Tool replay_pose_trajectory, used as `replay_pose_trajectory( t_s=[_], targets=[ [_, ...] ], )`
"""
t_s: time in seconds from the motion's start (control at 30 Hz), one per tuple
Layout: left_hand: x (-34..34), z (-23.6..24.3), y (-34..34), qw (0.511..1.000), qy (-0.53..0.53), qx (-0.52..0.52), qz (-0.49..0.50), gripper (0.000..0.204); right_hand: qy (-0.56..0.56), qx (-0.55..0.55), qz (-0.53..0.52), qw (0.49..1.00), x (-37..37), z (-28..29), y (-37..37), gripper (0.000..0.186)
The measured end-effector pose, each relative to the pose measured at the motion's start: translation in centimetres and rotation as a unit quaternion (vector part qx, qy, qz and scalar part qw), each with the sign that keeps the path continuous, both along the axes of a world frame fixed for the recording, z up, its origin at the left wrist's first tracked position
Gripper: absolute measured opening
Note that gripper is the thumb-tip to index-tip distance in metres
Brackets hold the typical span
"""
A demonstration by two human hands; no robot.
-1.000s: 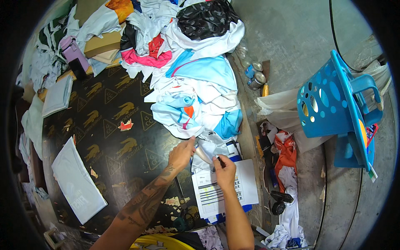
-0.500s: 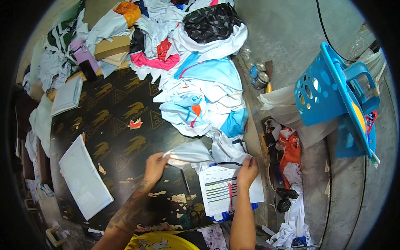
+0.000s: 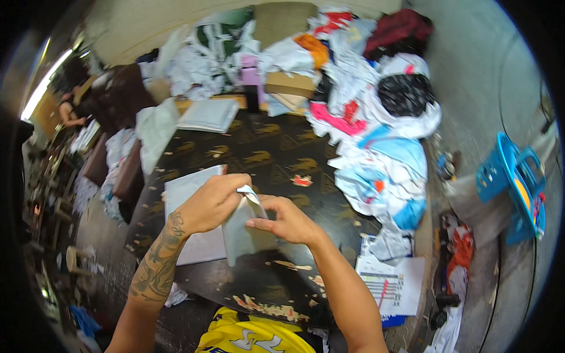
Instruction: The person places a white sheet of fabric on a table, smooths it, and uses shears to cut it into smaller pieces. The person repeats this process with multiple sheets, cutting and stacking the pieces on the table.
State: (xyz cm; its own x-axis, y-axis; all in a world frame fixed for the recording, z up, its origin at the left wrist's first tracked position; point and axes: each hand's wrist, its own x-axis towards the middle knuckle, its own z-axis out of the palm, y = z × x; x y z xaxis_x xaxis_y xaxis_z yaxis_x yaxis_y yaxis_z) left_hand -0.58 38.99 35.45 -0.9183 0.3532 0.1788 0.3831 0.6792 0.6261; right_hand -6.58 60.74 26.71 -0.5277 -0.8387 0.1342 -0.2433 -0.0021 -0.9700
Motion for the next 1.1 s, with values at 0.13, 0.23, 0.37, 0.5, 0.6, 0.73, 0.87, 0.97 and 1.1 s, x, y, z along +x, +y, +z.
replay_pose_trajectory(
  t_s=[0.13,0.23,0.37,0.5,0.6,0.73,0.87,0.97,1.1],
  targets=[
    [6.3,0.9,-7.8,0.985,0.068,0.090,0.129,0.030,-0.058,0.056,-0.007,0.997,4.1,1.6,-3.5,0.024],
    [10.1,-2.4,-14.1,0.953,0.059,0.134,0.266,0.027,-0.055,0.060,-0.049,0.995,5.9,1.1,-6.1,0.016],
    [11.4,-7.0,-22.2,0.941,-0.011,0.089,0.325,0.024,0.113,0.144,-0.104,0.978,4.9,-0.4,-13.0,0.013],
    [11.4,-10.8,-28.3,0.942,-0.047,0.107,0.314,0.022,0.203,0.164,-0.179,0.949,3.3,-1.4,-18.3,0.016],
    [13.2,-14.6,-30.2,0.952,0.011,0.098,0.290,0.022,0.304,0.165,-0.211,0.914,3.0,-3.5,-19.3,0.014],
    [16.6,-20.8,-28.6,0.948,0.106,0.070,0.292,0.020,0.335,0.176,-0.233,0.896,5.9,-9.9,-19.8,0.010],
    [22.4,-25.3,-25.1,0.944,-0.026,-0.010,0.329,0.029,0.288,0.259,-0.167,0.907,11.4,-15.9,-17.8,0.029],
    [25.5,-26.9,-23.4,0.942,-0.025,-0.080,0.325,0.038,0.324,0.301,-0.153,0.884,14.1,-18.1,-15.8,0.042],
    [26.8,-25.9,-23.1,0.950,-0.037,-0.110,0.291,0.033,0.354,0.313,-0.126,0.872,13.5,-17.2,-15.4,0.036]
  ],
)
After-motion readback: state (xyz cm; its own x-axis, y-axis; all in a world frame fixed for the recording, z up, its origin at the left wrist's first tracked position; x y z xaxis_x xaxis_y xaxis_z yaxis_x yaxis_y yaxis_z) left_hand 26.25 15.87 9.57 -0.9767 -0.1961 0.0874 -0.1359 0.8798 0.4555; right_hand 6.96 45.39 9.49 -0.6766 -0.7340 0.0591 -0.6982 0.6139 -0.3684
